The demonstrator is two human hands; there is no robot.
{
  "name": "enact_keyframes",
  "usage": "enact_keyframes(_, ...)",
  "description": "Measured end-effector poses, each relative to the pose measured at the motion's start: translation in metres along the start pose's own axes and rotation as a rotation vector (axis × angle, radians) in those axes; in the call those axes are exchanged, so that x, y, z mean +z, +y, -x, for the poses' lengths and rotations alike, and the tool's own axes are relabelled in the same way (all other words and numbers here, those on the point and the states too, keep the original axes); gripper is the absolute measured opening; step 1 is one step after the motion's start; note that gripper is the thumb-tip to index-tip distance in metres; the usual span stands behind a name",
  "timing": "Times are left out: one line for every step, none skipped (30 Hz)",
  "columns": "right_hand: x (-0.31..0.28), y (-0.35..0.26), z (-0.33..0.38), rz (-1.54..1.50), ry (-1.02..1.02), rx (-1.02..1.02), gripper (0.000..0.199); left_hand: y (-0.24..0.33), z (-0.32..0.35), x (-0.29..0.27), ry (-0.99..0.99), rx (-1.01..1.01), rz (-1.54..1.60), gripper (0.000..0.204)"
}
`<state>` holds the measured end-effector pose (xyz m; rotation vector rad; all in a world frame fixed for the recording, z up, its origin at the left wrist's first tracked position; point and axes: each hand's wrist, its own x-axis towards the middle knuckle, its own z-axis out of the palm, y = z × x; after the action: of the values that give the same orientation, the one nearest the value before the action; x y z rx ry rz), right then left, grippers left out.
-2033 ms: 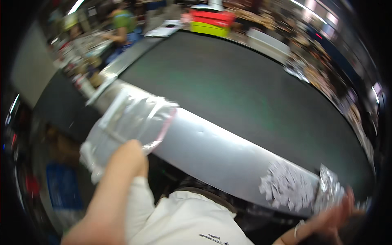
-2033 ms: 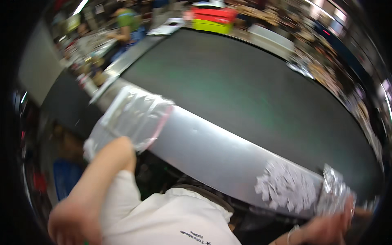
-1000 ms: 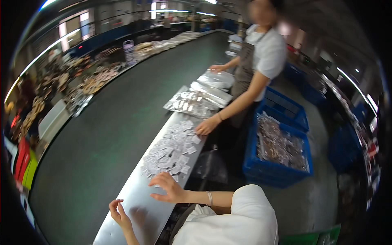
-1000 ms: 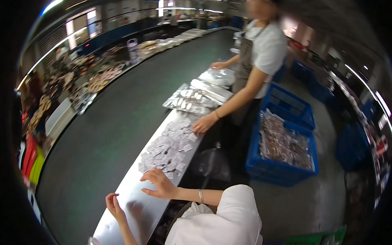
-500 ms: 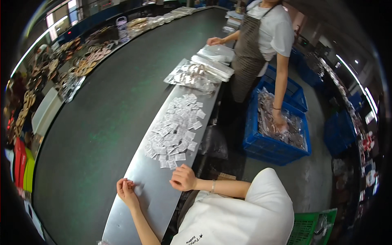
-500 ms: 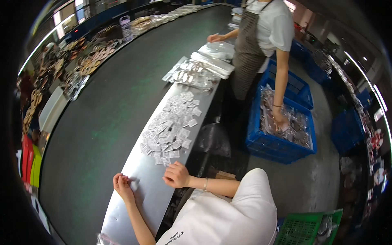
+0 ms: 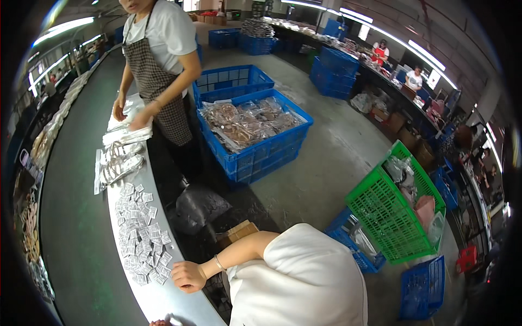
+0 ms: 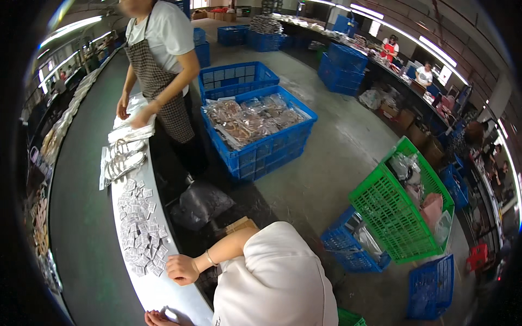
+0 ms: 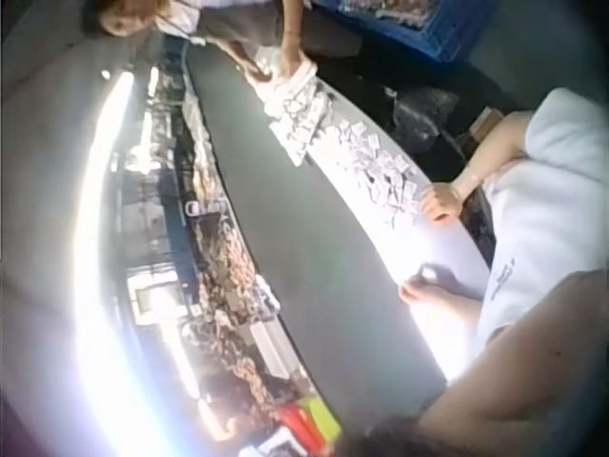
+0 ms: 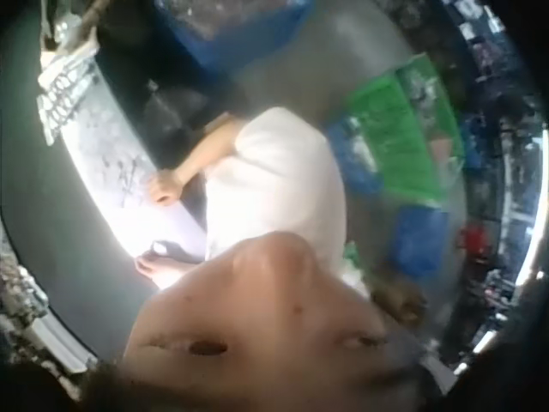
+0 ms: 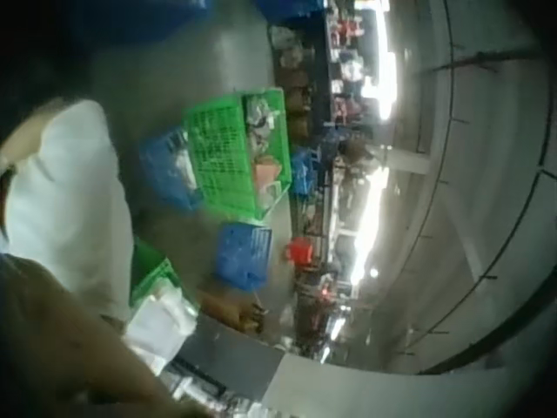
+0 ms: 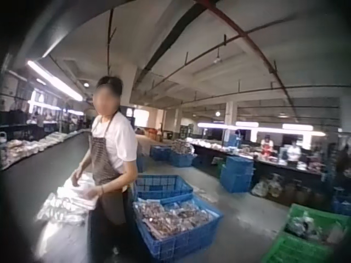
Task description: The person places pairs of white and brown slide sandals into clear plastic bags at a factory packing station. They repeatedly pick up slides, insert them into bags, and set the packaged pairs aside on the table. The person also moves blue plastic crates and stacks them nearby.
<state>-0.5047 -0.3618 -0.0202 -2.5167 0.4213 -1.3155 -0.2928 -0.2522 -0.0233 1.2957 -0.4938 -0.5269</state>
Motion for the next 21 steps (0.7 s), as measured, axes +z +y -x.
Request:
enact_keyframes(0.0,0.0,0.001,0.009,0.001,-0.001,0.016,0.0,0.001,0.001,-0.009,-0.004,-0.011,0.023)
enact_keyframes(0.001,0.0,-0.001,0.014,0.002,-0.007,0.016,0.001,0.002,0.002,-0.015,-0.005,-0.015,0.023)
enact_keyframes(0.002,-0.001,-0.001,0.019,0.002,-0.013,0.016,0.001,0.002,0.003,-0.024,-0.007,-0.019,0.023)
enact_keyframes(0.003,-0.002,-0.001,0.019,0.006,-0.011,0.016,0.001,0.003,0.002,-0.029,-0.009,-0.02,0.023)
enact_keyframes(0.004,-0.003,-0.001,0.017,0.007,-0.013,0.016,0.002,0.003,0.002,-0.031,-0.009,-0.022,0.023)
enact_keyframes(0.005,-0.003,-0.001,0.014,0.008,-0.015,0.016,0.002,0.003,0.002,-0.035,-0.009,-0.024,0.023)
enact_keyframes(0.005,-0.003,0.0,0.02,0.01,-0.013,0.016,0.002,0.003,0.002,-0.038,-0.01,-0.023,0.023)
enact_keyframes(0.005,-0.003,0.0,0.023,0.01,-0.014,0.016,0.003,0.004,0.001,-0.038,-0.011,-0.025,0.023)
enact_keyframes(0.004,-0.003,0.001,0.025,0.009,-0.015,0.016,0.003,0.004,0.0,-0.041,-0.012,-0.025,0.023)
enact_keyframes(0.003,-0.003,0.003,0.025,0.006,-0.017,0.016,0.004,0.006,-0.001,-0.041,-0.013,-0.031,0.023)
enact_keyframes(0.002,-0.003,0.003,0.024,0.003,-0.022,0.016,0.004,0.006,-0.001,-0.037,-0.012,-0.032,0.023)
enact_keyframes(0.0,-0.003,0.004,0.021,-0.002,-0.027,0.016,0.004,0.007,-0.002,-0.035,-0.011,-0.036,0.023)
enact_keyframes(-0.002,-0.002,0.006,0.029,-0.01,-0.021,0.016,0.004,0.009,-0.001,-0.028,-0.013,-0.041,0.023)
enact_keyframes(-0.002,-0.002,0.005,0.034,-0.017,-0.02,0.017,0.005,0.008,-0.004,-0.021,-0.011,-0.038,0.023)
enact_keyframes(-0.003,0.0,0.006,0.037,-0.026,-0.02,0.017,0.004,0.009,-0.007,-0.02,-0.008,-0.035,0.023)
enact_keyframes(0.002,-0.002,0.001,0.027,-0.031,-0.038,0.016,0.009,0.007,-0.017,0.008,-0.003,-0.044,0.023)
enact_keyframes(0.003,-0.002,-0.002,0.012,-0.037,-0.057,0.015,0.012,0.005,-0.023,0.019,-0.011,-0.032,0.023)
enact_keyframes(-0.004,0.003,-0.002,0.006,-0.068,-0.056,0.013,0.007,0.002,-0.016,0.013,-0.021,-0.008,0.022)
enact_keyframes(0.0,0.005,-0.007,0.0,-0.09,-0.042,0.011,0.008,0.0,-0.018,0.033,-0.027,0.009,0.021)
enact_keyframes(-0.001,0.006,-0.002,0.032,-0.075,0.037,0.016,0.015,0.002,-0.009,0.012,-0.082,0.003,0.019)
enact_keyframes(-0.005,0.006,-0.006,0.047,-0.104,0.009,0.014,0.016,0.003,-0.004,0.049,-0.078,-0.018,0.016)
